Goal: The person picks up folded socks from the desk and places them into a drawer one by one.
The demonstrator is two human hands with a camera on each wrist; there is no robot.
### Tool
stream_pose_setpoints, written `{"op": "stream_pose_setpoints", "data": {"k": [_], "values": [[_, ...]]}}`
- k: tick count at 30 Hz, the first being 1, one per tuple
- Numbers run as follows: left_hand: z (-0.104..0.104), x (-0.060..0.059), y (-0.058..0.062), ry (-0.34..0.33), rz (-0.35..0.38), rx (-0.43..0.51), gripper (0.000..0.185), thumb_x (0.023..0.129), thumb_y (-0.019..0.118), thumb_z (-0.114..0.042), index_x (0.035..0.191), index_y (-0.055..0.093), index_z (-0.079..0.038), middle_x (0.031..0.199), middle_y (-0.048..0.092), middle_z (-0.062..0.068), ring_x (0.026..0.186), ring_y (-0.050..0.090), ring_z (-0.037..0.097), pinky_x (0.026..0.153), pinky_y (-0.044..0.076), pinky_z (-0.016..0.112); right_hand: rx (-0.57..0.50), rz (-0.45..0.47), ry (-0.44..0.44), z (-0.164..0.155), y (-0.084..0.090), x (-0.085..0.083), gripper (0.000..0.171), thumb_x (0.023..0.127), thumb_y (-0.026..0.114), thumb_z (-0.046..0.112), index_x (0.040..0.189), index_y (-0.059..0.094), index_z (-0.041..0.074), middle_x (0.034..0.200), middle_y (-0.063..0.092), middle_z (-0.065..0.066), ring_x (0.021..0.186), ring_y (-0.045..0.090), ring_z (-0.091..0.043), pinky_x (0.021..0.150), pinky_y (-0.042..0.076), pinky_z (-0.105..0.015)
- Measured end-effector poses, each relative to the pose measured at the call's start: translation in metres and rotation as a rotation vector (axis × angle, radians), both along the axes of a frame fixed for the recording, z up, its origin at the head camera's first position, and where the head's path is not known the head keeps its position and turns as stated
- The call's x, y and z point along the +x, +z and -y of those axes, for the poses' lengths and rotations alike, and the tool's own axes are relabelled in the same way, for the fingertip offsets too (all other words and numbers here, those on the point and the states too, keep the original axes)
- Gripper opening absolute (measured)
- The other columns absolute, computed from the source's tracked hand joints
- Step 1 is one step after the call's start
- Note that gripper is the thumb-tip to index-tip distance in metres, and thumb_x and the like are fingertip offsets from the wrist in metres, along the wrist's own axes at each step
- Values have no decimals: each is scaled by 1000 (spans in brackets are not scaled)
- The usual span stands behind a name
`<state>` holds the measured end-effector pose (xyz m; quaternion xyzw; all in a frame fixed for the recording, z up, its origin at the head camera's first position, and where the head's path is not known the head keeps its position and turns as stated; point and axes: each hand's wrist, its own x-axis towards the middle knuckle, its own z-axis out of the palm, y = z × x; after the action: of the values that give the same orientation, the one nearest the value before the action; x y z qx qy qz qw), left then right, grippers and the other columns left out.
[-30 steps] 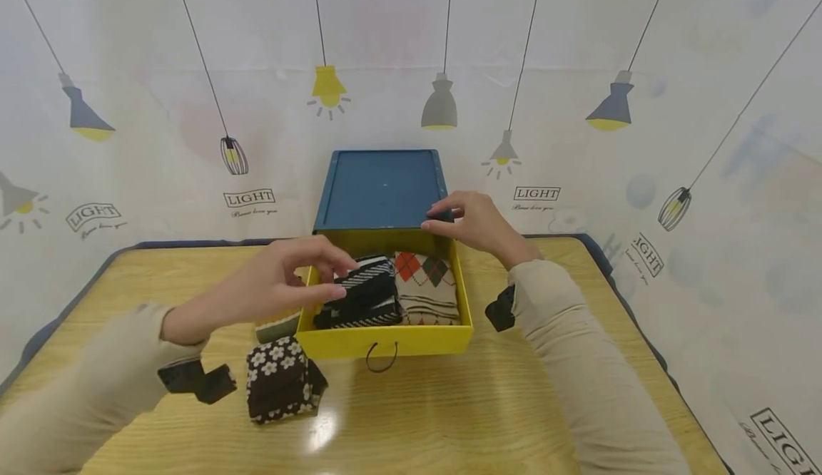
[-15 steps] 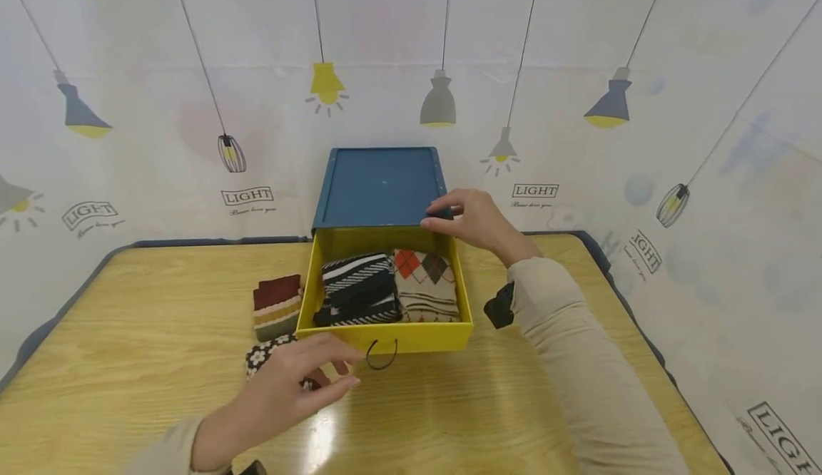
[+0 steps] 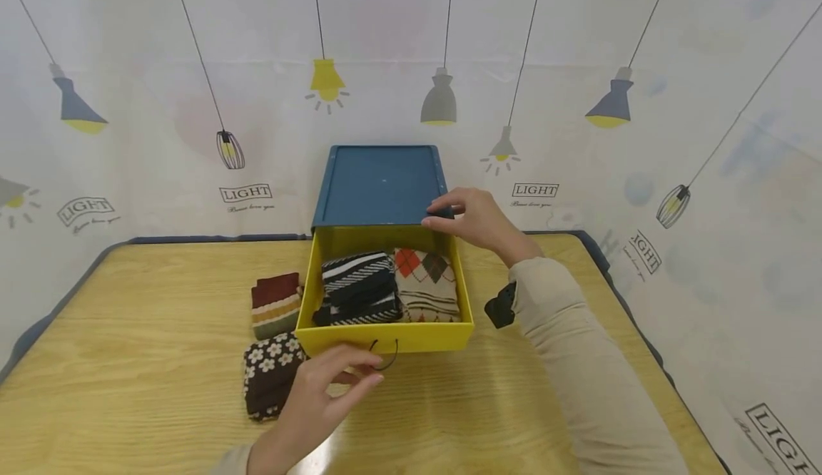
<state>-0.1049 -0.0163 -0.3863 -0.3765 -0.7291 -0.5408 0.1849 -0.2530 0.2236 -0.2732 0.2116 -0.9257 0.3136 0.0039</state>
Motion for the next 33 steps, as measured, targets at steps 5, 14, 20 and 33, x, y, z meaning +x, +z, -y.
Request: {"op": "stream_pose_setpoints", "data": {"k": [5,14,20,33], "values": [[-4,-1,-4,16,-19,46,12,78,65,-2,90,63,-4,84,62,4,73,59,10,60,49,18,4,-6,6,1,0,0,35,84,62,28,110,62,5,118,53,-13,106,49,-27,90,39,-41],[-6,-4,-1,50,23,73,8,80,63,-3,87,63,-8,83,61,2,73,58,10,60,49,17,8,-33,14,1,0,0,34,84,61,28,109,63,4,116,54,-14,105,50,-28,90,39,-41],[-9,-14,3,71,98,87,6,83,62,-9,88,64,-9,83,60,0,73,58,9,59,50,20,-11,-66,20,1,-2,0,37,83,62,33,107,64,5,115,55,-13,102,51,-29,87,41,-42],[-10,-46,34,120,125,36,4,81,62,-1,85,64,-2,78,59,8,70,58,19,59,51,26,5,-30,20,1,-1,-1,35,84,61,28,109,62,4,117,54,-14,105,50,-28,90,39,-41]]}}
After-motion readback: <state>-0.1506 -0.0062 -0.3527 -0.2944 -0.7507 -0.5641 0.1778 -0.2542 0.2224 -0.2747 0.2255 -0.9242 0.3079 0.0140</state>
